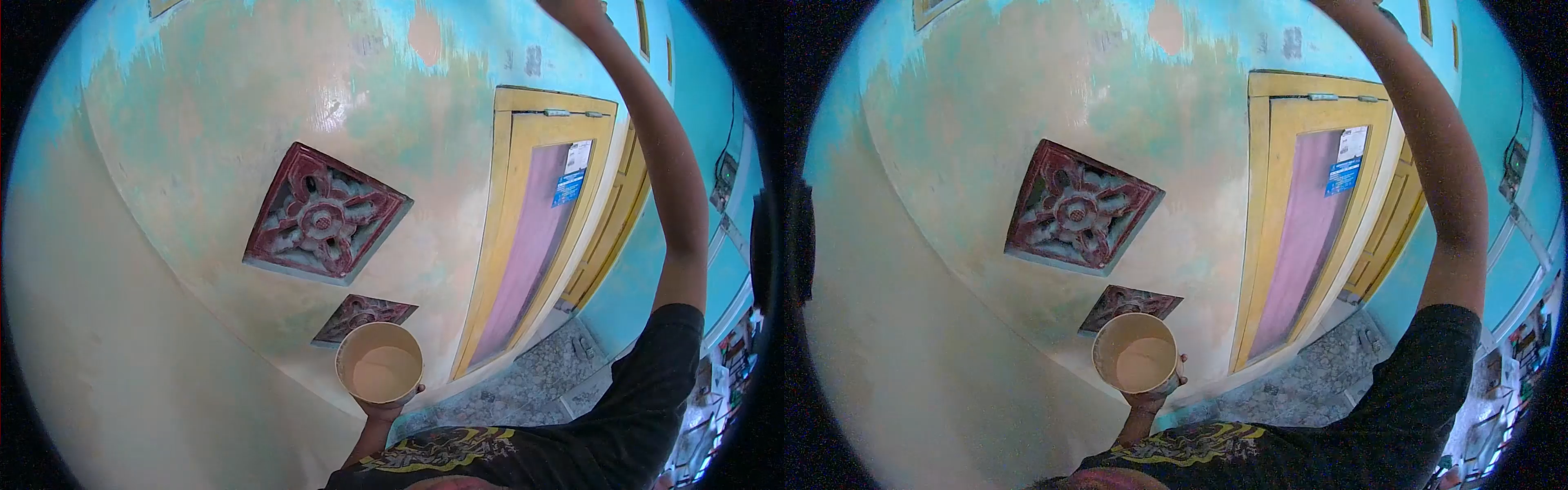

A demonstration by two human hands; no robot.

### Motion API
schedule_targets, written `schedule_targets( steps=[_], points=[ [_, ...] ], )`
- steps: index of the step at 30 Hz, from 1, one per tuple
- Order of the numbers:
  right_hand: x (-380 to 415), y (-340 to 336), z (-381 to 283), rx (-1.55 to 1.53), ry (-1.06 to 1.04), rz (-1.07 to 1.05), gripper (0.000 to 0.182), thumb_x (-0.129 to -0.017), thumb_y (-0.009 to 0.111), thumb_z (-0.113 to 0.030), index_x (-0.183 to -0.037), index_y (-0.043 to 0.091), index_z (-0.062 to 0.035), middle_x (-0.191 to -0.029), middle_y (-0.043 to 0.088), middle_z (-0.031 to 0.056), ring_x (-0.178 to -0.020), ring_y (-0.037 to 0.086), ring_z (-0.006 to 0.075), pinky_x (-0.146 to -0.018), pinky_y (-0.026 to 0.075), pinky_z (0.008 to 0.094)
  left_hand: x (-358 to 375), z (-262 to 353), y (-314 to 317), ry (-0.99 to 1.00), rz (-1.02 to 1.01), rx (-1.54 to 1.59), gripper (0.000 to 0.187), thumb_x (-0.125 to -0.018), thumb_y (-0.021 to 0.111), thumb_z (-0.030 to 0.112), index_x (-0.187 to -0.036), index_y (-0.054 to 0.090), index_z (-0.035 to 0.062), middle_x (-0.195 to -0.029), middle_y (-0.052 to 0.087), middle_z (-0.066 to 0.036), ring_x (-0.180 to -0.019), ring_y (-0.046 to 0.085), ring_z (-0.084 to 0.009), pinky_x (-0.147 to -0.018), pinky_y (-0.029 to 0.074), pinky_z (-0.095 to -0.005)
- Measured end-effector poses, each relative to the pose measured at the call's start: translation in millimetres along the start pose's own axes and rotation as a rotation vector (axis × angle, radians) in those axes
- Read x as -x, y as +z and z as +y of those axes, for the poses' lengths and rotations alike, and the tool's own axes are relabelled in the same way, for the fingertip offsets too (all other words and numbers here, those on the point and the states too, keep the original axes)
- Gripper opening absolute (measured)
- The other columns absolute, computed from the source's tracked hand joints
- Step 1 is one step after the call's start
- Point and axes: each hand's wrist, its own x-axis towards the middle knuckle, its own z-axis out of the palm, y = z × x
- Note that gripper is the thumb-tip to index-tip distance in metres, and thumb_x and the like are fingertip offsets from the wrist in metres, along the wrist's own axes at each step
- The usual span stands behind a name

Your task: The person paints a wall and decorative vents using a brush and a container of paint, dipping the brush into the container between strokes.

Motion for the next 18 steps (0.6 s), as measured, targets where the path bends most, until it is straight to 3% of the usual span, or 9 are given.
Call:
schedule_targets(
  steps=[1, 3, 5, 8, 10, 12, 14, 16, 18],
  points=[
    [18.9, 37.2, 42.3, -0.071, 0.102, -0.156, 0.021, -0.095, 0.067, -0.019, -0.110, 0.069, -0.0048, -0.107, 0.072, 0.0100, -0.094, 0.071, 0.0194, -0.081, 0.058, 0.0315, 1.1, 0.0, 1.0, 0.004, -0.015, 0.018, 0.105, -0.076, 0.062, 0.076, -0.156, 0.024, 0.0195, -0.152, 0.035, -0.022, -0.136, 0.037, -0.0514, -0.089, 0.044, -0.0733],
    [55.0, 52.6, 36.1, 0.144, -0.303, -0.319, 0.026, -0.087, 0.072, -0.018, -0.110, 0.067, -0.0070, -0.113, 0.070, 0.0101, -0.094, 0.072, 0.0278, -0.081, 0.057, 0.0327, 0.1, 0.9, 4.7, 0.015, -0.054, 0.056, 0.101, -0.079, 0.057, 0.077, -0.156, 0.022, 0.0213, -0.155, 0.032, -0.019, -0.136, 0.039, -0.0510, -0.089, 0.045, -0.0772],
    [102.7, 61.2, 16.9, 0.226, -0.550, -0.401, 0.020, -0.087, 0.067, -0.010, -0.107, 0.067, -0.0084, -0.111, 0.069, 0.0097, -0.095, 0.071, 0.0267, -0.081, 0.058, 0.0380, -3.3, 3.2, 6.9, 0.028, -0.089, 0.076, 0.099, -0.082, 0.052, 0.078, -0.157, 0.021, 0.0226, -0.157, 0.030, -0.017, -0.136, 0.040, -0.0510, -0.088, 0.045, -0.0800],
    [106.0, 39.7, -4.9, -0.120, -0.498, -0.542, 0.019, -0.091, 0.065, -0.011, -0.110, 0.068, -0.0080, -0.093, 0.070, 0.0110, -0.086, 0.072, 0.0277, -0.077, 0.058, 0.0413, -3.0, 3.6, 2.9, 0.057, -0.096, 0.053, 0.098, -0.083, 0.048, 0.080, -0.157, 0.021, 0.0228, -0.158, 0.029, -0.016, -0.137, 0.039, -0.0523, -0.087, 0.046, -0.0808],
    [73.6, 26.0, 6.0, -0.300, -0.287, -0.564, 0.010, -0.091, 0.068, -0.008, -0.100, 0.073, -0.0042, -0.096, 0.073, 0.0113, -0.087, 0.072, 0.0244, -0.081, 0.057, 0.0327, -2.6, 3.8, -6.2, 0.068, -0.068, 0.024, 0.098, -0.083, 0.047, 0.081, -0.157, 0.022, 0.0222, -0.158, 0.030, -0.017, -0.136, 0.039, -0.0535, -0.086, 0.047, -0.0803],
    [36.9, 21.7, 24.5, -0.299, -0.083, -0.346, 0.010, -0.091, 0.070, -0.009, -0.099, 0.074, -0.0033, -0.094, 0.073, 0.0096, -0.086, 0.071, 0.0184, -0.079, 0.055, 0.0349, -5.1, 1.5, -0.6, 0.041, -0.080, 0.026, 0.099, -0.082, 0.047, 0.082, -0.157, 0.023, 0.0215, -0.157, 0.031, -0.018, -0.134, 0.040, -0.0545, -0.085, 0.047, -0.0799],
    [-17.1, 0.3, 34.1, -0.284, 0.052, -0.249, 0.016, -0.098, 0.062, -0.010, -0.109, 0.071, -0.0027, -0.103, 0.073, 0.0111, -0.090, 0.070, 0.0169, -0.080, 0.060, 0.0341, -8.8, -2.3, 25.0, -0.021, -0.134, 0.057, 0.100, -0.082, 0.047, 0.083, -0.156, 0.025, 0.0209, -0.157, 0.031, -0.018, -0.133, 0.042, -0.0550, -0.084, 0.047, -0.0795],
    [-46.2, 3.0, 65.7, -0.169, -0.029, 0.047, 0.016, -0.098, 0.061, -0.009, -0.108, 0.072, -0.0023, -0.104, 0.073, 0.0123, -0.093, 0.071, 0.0179, -0.082, 0.060, 0.0340, -9.0, -7.0, 24.7, -0.035, -0.106, 0.067, 0.100, -0.082, 0.047, 0.083, -0.156, 0.025, 0.0204, -0.155, 0.033, -0.019, -0.132, 0.044, -0.0553, -0.083, 0.047, -0.0790],
    [-32.7, 5.6, 53.0, -0.098, -0.161, 0.163, 0.019, -0.098, 0.063, -0.013, -0.111, 0.071, -0.0015, -0.104, 0.073, 0.0146, -0.093, 0.071, 0.0198, -0.082, 0.060, 0.0339, -8.0, -8.4, 18.6, -0.043, -0.086, 0.083, 0.101, -0.081, 0.047, 0.084, -0.156, 0.025, 0.0209, -0.155, 0.033, -0.020, -0.132, 0.043, -0.0554, -0.084, 0.047, -0.0791]
  ],
)
